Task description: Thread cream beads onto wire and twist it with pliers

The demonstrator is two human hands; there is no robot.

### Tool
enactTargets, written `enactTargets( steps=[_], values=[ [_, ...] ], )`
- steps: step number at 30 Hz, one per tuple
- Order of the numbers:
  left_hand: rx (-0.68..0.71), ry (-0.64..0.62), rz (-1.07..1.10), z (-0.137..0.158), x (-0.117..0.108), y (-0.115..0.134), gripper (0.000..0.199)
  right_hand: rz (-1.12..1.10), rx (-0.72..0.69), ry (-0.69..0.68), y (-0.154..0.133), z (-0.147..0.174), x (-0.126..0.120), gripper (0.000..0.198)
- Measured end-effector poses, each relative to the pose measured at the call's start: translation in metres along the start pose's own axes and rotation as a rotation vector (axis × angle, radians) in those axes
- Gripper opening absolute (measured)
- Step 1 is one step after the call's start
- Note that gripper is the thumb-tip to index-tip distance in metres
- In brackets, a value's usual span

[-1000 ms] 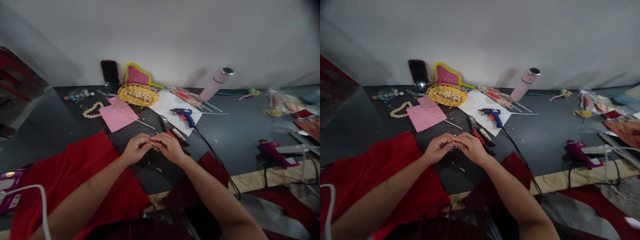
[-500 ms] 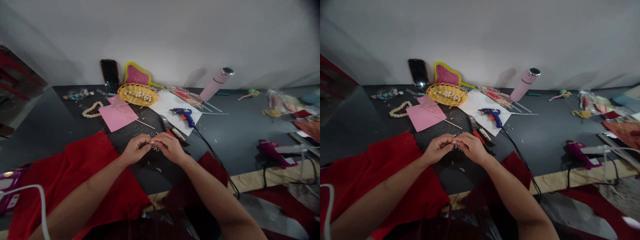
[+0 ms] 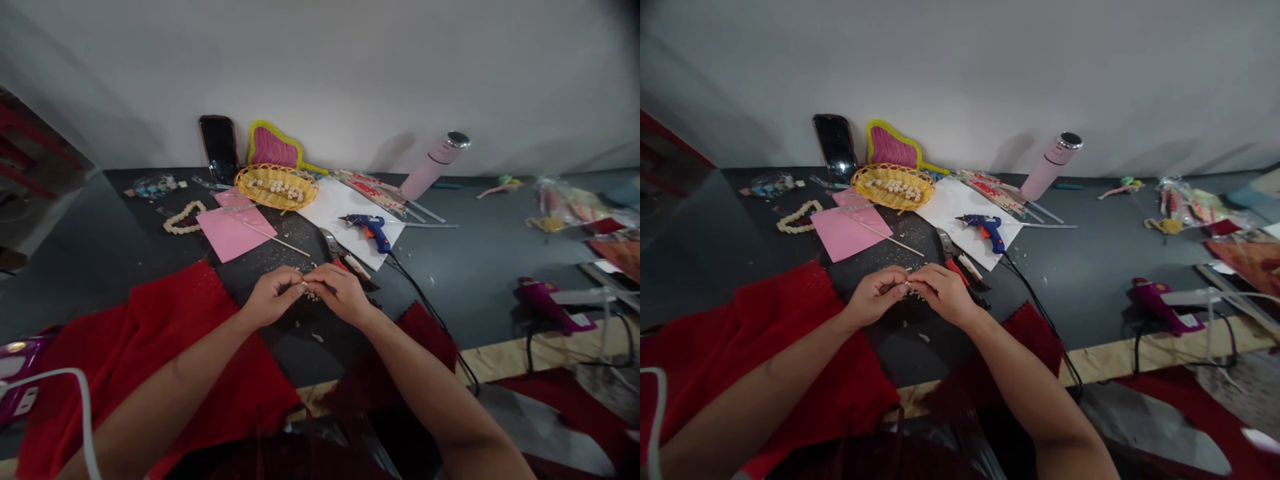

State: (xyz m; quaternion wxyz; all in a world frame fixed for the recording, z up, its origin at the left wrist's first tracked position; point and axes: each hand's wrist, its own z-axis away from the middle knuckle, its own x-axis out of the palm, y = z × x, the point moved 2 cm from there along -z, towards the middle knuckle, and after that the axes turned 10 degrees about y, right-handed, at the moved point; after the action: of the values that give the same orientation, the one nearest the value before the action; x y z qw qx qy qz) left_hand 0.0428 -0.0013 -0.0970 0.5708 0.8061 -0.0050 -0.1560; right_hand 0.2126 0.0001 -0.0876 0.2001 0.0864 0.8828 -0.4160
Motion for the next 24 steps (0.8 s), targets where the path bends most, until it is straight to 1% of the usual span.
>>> enactTargets(
  steps=[7, 11, 19, 24],
  values=[
    [-0.014, 0.002, 0.03, 0.0, 0.0006, -0.0012, 0.019, 0.027, -0.005, -0.007, -0.0002, -0.0002, -0.0006, 0.012],
    [-0.02, 0.001, 0.019, 0.0003, 0.0006, -0.0014, 0.019, 0.049, -0.006, -0.035, 0.0001, 0.0008, -0.0004, 0.012],
    [0.014, 0.027, -0.026, 0.0001, 0.0002, -0.0011, 0.016, 0.078, -0.055, -0.034, -0.0021, -0.0008, -0.0003, 0.013],
    [0.037, 0.033, -0.079, 0.0001, 0.0004, 0.0, 0.015, 0.1, -0.053, -0.072, -0.0012, 0.0, -0.0012, 0.014]
  ],
)
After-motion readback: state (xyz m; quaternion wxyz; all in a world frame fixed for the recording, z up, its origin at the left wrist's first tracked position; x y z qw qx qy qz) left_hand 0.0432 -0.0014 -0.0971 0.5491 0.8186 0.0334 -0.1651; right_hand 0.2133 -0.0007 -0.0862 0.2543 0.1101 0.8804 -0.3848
